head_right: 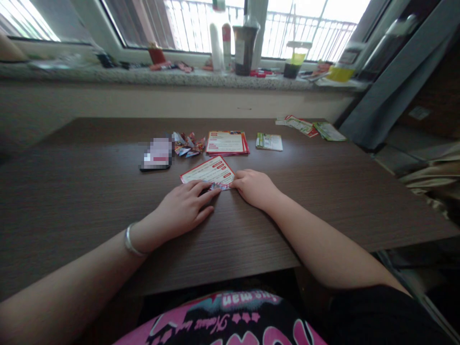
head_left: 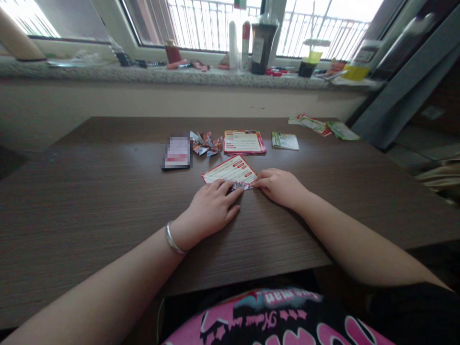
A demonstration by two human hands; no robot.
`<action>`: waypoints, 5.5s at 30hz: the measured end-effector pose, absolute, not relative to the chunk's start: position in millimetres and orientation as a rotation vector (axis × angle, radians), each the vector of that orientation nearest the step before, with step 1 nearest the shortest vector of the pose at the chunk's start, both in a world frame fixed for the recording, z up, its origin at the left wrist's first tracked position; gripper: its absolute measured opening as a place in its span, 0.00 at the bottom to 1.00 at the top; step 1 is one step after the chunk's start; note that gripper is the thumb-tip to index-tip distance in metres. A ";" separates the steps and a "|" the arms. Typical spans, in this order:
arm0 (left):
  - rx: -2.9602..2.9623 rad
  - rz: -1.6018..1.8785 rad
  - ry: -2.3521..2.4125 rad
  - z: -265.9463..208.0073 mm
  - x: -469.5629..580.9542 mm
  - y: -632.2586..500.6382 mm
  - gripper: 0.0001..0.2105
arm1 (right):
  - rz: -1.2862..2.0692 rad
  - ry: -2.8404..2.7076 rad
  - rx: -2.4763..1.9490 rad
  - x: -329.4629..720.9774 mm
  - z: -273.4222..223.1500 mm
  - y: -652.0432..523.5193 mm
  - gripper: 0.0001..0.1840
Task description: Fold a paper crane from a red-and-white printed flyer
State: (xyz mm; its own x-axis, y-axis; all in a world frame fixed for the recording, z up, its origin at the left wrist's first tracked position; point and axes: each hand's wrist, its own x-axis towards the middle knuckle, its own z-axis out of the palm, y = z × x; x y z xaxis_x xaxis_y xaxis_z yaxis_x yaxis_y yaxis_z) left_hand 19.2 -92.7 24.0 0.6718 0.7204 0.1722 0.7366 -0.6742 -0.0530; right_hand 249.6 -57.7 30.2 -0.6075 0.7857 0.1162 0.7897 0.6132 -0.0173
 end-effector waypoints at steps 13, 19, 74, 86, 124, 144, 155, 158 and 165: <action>-2.756 -0.185 -1.238 23.5 18.2 -92.9 0.21 | -0.204 -2.768 -1.287 247.2 32.2 -62.8 0.17; -2.752 -0.201 -1.245 22.2 16.9 -92.5 0.22 | -0.223 -2.812 -1.091 242.5 28.4 -65.3 0.17; -2.810 -0.285 -1.253 19.4 12.6 -88.3 0.22 | -0.007 -2.626 -1.138 253.2 22.6 -53.5 0.13; -2.759 -0.941 -1.678 12.2 6.4 -65.1 0.25 | 0.043 -2.575 -1.198 248.6 19.3 -52.8 0.12; -2.879 -0.433 -0.959 15.9 1.3 -62.2 0.16 | -0.113 -2.694 -0.955 239.7 10.8 -52.5 0.18; -2.660 -0.130 -1.181 37.6 5.4 -83.9 0.13 | -0.125 -2.746 -1.096 234.5 20.8 -57.8 0.18; -2.612 0.046 -1.343 48.2 -4.4 -82.8 0.13 | -0.154 -2.756 -1.096 238.0 21.2 -57.8 0.18; -2.625 0.038 -1.382 48.9 -6.2 -82.6 0.13 | -0.161 -2.757 -1.088 238.9 19.9 -56.9 0.18; -2.657 -0.025 -1.425 49.2 -8.4 -83.0 0.14 | -0.165 -2.755 -1.049 240.7 18.2 -55.8 0.18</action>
